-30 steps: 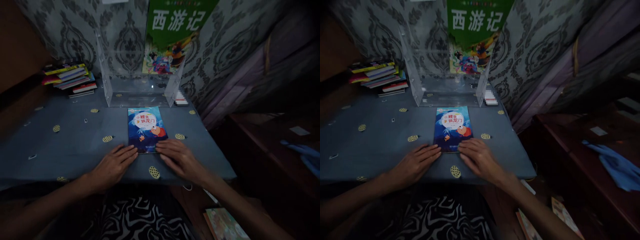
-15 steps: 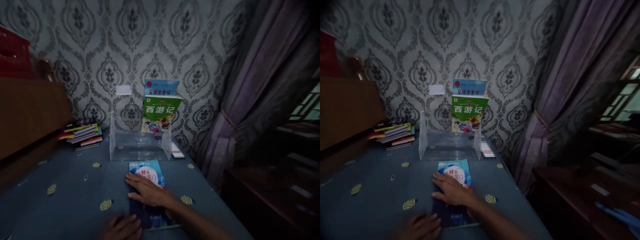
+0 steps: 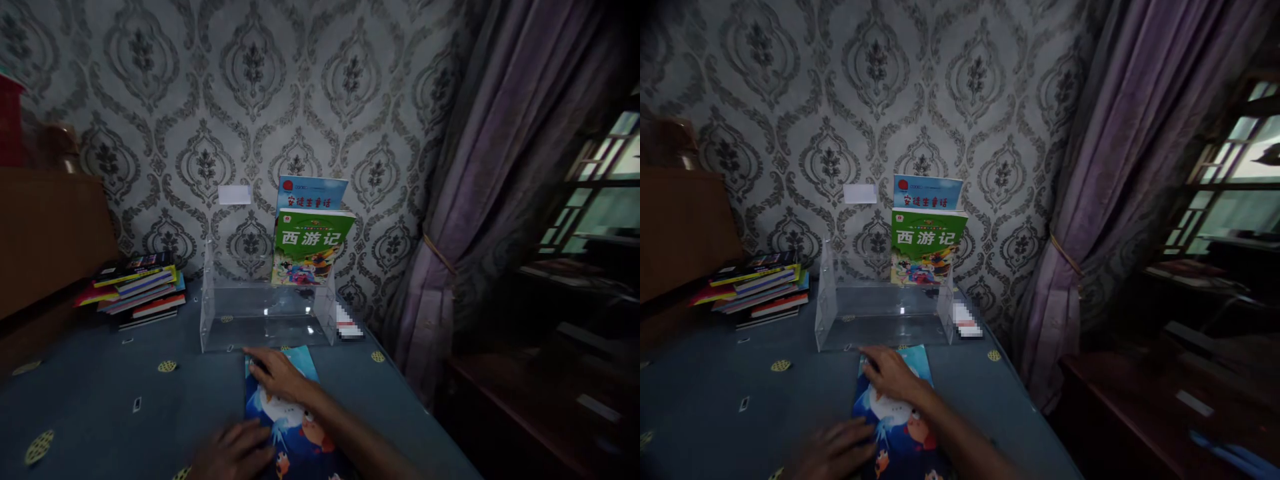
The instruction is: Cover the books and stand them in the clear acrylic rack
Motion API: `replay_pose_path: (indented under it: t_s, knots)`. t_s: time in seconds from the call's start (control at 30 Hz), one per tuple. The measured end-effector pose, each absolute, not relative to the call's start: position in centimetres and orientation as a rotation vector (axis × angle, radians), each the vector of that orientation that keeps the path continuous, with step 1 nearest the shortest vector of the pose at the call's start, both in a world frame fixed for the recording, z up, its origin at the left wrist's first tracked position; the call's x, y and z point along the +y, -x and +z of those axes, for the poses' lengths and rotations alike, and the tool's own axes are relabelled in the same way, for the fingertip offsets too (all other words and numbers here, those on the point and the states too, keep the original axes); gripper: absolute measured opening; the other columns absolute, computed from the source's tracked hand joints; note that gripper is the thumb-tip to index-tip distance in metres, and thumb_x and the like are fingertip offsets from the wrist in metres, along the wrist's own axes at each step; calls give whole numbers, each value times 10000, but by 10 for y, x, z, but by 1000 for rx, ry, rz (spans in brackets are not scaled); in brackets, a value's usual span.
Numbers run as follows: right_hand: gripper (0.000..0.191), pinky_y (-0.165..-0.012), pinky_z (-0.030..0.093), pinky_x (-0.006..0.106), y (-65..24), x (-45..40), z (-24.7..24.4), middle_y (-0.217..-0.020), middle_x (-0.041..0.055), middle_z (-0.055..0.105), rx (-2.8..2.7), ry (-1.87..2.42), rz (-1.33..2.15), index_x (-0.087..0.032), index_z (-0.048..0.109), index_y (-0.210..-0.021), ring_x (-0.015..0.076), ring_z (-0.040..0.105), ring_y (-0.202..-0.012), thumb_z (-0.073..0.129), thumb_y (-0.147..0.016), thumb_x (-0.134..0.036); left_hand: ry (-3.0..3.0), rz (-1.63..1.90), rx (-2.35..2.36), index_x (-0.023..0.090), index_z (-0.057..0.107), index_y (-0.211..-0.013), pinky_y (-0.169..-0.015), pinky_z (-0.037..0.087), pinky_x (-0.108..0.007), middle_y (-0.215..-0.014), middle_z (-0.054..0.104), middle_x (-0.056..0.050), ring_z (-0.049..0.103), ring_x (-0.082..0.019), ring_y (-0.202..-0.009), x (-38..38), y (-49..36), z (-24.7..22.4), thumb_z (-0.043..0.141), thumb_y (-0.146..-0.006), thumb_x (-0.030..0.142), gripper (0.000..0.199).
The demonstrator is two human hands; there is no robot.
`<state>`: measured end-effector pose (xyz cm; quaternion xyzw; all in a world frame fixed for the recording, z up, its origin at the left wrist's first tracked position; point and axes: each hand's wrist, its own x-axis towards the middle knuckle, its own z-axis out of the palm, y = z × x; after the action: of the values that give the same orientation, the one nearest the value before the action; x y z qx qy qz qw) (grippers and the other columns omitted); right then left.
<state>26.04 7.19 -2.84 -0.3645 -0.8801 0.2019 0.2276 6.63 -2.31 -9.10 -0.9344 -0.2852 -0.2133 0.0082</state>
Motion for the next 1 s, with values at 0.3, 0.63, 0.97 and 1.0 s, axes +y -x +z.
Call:
replay_pose_path:
  t_s: [0.3,0.63,0.97,1.0]
  knots:
    - [460,-1197,322,444,-299,53,-35,-1471,198,523,-2424,1195,334,-72,555,-1384,277,451,-1408,520,-965,-259,2610,-662,-1281,214,537,-1402,-1041,496,-451,-1421,584,-112,547,-250,-1319,18,-90,-83,441,-989,290,430]
    - [661,-1225,257,500,-326,-20,-39,-1583,255,320,-2316,1470,393,-11,394,-1478,329,241,-1505,541,-970,-408,2621,-581,-1735,75,489,-1429,-1144,302,-577,-1529,413,-239,303,-363,-1471,41,-107,-68,358,-984,377,554]
    - [666,-1226,218,562,-333,-70,-34,-1580,269,316,-2359,1423,464,6,406,-1466,374,167,-1517,517,-982,-437,2569,-972,-1859,153,512,-1392,-1164,324,-527,-1553,385,-181,350,-337,-1455,28,-109,-66,405,-959,455,538]
    - [666,-1223,223,566,-333,-69,-34,-1577,273,319,-2358,1412,465,8,410,-1462,378,171,-1515,518,-980,-438,2568,-1076,-1855,168,507,-1394,-1165,326,-526,-1555,381,-173,340,-331,-1461,28,-109,-67,427,-955,441,523]
